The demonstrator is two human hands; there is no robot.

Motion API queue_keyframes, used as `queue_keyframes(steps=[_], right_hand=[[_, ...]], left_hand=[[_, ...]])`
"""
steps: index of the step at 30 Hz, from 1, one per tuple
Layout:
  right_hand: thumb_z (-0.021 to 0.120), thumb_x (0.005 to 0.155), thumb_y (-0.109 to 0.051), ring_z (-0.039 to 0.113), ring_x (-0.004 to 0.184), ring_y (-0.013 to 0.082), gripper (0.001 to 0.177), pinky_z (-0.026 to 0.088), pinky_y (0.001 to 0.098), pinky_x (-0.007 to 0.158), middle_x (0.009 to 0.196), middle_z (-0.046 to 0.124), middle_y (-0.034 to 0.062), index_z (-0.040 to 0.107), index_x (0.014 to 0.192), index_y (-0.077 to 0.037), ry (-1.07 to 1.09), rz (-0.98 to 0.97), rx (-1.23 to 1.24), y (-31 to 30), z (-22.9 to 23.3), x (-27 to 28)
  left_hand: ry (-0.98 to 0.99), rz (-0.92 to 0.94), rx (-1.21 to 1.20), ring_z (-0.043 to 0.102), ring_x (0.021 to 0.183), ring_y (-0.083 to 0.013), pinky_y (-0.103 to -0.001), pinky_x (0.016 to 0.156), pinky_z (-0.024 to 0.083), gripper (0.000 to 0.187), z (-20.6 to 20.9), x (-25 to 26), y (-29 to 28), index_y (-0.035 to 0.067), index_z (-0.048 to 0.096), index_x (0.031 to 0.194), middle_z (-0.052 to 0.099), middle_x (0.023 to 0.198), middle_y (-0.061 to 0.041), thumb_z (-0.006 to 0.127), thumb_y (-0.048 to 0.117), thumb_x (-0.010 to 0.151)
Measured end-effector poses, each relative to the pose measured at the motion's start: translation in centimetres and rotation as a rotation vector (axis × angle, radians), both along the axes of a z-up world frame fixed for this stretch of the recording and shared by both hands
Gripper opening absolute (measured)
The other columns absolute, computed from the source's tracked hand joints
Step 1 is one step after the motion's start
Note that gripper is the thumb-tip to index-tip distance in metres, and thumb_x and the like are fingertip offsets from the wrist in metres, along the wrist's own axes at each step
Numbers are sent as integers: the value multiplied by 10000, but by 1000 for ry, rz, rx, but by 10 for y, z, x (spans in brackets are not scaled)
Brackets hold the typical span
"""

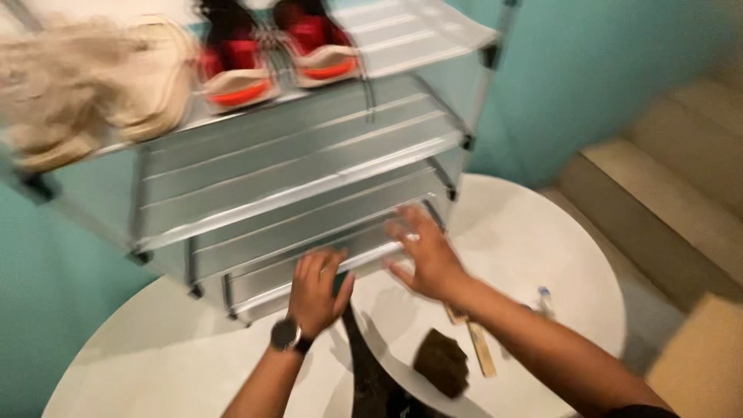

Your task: The person takes a boot out of a cardboard box and brushes it using a wooden shoe brush.

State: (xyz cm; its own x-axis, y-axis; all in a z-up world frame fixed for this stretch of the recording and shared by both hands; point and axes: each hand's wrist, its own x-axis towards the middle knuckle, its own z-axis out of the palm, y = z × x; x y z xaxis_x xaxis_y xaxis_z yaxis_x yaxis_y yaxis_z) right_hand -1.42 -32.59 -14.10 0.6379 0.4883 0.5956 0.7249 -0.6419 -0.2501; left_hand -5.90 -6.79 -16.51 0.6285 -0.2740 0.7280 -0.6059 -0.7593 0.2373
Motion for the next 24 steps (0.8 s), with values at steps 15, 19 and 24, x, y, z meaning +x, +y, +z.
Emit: queue_keyframes(steps=[15, 19, 24], right_hand=[[749, 887, -282, 632, 1115, 311, 306, 477, 462, 951, 1154, 699, 82, 721, 1122, -87, 241, -553, -101, -299, -50, -226], [748, 848, -287, 636, 1104, 312, 321, 468, 469, 958, 1123, 702, 88, 724, 1100, -88, 229, -843, -48, -390, -56, -293], [797, 734, -480, 568, 1196, 428, 553, 445, 523, 951, 1341, 614, 168, 717, 1203, -198, 327, -1437, -435, -481, -74, -378]], left_hand=[[677, -653, 27, 669, 891, -359, -436, 767, 547, 240, -155, -85, -201, 46, 704, 1119, 719, 970, -159, 696, 160, 908], [794, -820, 109, 685, 849, -329, -438, 761, 545, 212, -137, -99, -281, 59, 713, 1086, 717, 881, -121, 699, 155, 897], [795, -952, 157, 676, 866, -345, -440, 778, 540, 173, -119, -126, -377, 44, 719, 1044, 715, 877, -117, 689, 125, 894]])
